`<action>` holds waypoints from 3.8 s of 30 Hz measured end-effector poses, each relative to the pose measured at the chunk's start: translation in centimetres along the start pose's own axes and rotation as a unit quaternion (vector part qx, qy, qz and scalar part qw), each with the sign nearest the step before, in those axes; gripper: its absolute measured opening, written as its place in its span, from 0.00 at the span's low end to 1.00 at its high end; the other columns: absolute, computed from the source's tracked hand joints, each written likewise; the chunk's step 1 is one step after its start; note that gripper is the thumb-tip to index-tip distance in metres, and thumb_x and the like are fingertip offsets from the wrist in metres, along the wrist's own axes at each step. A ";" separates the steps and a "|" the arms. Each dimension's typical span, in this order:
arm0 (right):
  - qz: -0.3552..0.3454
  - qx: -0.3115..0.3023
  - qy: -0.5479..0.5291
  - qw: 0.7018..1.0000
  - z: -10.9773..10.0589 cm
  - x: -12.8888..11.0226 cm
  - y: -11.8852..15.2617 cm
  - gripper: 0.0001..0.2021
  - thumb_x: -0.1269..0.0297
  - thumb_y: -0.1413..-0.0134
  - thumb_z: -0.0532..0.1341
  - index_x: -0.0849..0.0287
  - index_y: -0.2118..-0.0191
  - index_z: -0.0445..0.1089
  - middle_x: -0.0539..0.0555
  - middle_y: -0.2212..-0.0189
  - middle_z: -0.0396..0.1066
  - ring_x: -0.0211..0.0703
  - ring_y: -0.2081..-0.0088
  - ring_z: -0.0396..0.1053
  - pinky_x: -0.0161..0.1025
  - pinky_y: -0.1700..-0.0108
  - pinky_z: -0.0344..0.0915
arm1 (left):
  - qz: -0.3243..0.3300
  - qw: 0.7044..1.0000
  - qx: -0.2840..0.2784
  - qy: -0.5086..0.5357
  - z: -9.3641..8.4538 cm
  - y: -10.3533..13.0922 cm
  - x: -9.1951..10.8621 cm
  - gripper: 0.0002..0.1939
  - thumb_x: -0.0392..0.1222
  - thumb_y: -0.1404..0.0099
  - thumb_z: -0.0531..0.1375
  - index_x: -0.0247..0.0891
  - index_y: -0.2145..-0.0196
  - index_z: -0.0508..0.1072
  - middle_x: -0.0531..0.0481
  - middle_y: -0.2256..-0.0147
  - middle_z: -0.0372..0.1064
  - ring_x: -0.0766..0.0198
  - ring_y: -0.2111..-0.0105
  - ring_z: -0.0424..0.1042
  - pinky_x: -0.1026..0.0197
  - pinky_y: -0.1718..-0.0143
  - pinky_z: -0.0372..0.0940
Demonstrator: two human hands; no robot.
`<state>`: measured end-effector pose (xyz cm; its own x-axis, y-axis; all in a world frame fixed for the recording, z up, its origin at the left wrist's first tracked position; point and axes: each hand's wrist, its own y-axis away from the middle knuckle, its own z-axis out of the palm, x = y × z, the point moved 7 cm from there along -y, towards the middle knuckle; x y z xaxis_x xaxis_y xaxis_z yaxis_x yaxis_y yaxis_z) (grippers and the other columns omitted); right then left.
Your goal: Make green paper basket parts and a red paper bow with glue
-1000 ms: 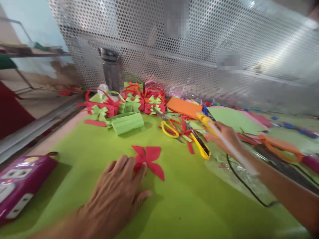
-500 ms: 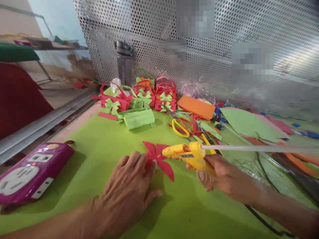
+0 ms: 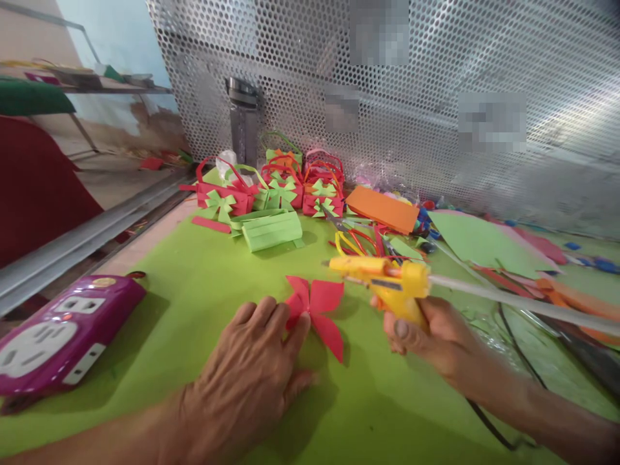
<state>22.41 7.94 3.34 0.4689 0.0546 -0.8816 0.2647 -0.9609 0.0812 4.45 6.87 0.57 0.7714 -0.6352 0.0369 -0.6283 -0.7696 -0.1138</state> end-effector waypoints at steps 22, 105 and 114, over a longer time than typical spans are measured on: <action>0.007 -0.113 -0.357 0.927 3.3 -0.7 -1.0 0.14 0.48 0.49 0.58 0.54 0.63 0.66 0.44 0.84 0.56 0.35 0.82 0.52 0.38 0.74 0.59 | -0.198 0.831 0.182 0.486 -3.1 -2.3 -6.1 0.09 0.42 0.43 0.56 0.34 0.65 0.68 0.59 0.81 0.53 0.72 0.81 0.55 0.68 0.81 0.52; 0.025 -0.145 0.196 0.970 2.0 -1.0 1.7 0.22 0.40 0.47 0.51 0.54 0.69 0.69 0.48 0.80 0.64 0.39 0.78 0.61 0.39 0.65 0.65 | 0.057 0.997 -0.057 0.002 -0.2 -1.0 -0.4 0.14 0.39 0.32 0.45 0.37 0.65 0.69 0.47 0.68 0.61 0.59 0.70 0.62 0.53 0.68 0.63; 0.017 -0.135 0.185 0.973 1.9 -1.0 1.9 0.22 0.41 0.47 0.51 0.55 0.73 0.68 0.48 0.81 0.64 0.37 0.79 0.61 0.35 0.71 0.64 | 0.056 0.997 -0.058 -0.007 -0.1 -1.0 -0.4 0.14 0.40 0.32 0.44 0.37 0.68 0.68 0.47 0.69 0.60 0.59 0.71 0.60 0.53 0.70 0.61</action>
<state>20.87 5.59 3.51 0.7400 0.1660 -0.6518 0.4313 -0.8607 0.2704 4.78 7.88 0.73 0.6968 -0.7171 0.0165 -0.7172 -0.6969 -0.0017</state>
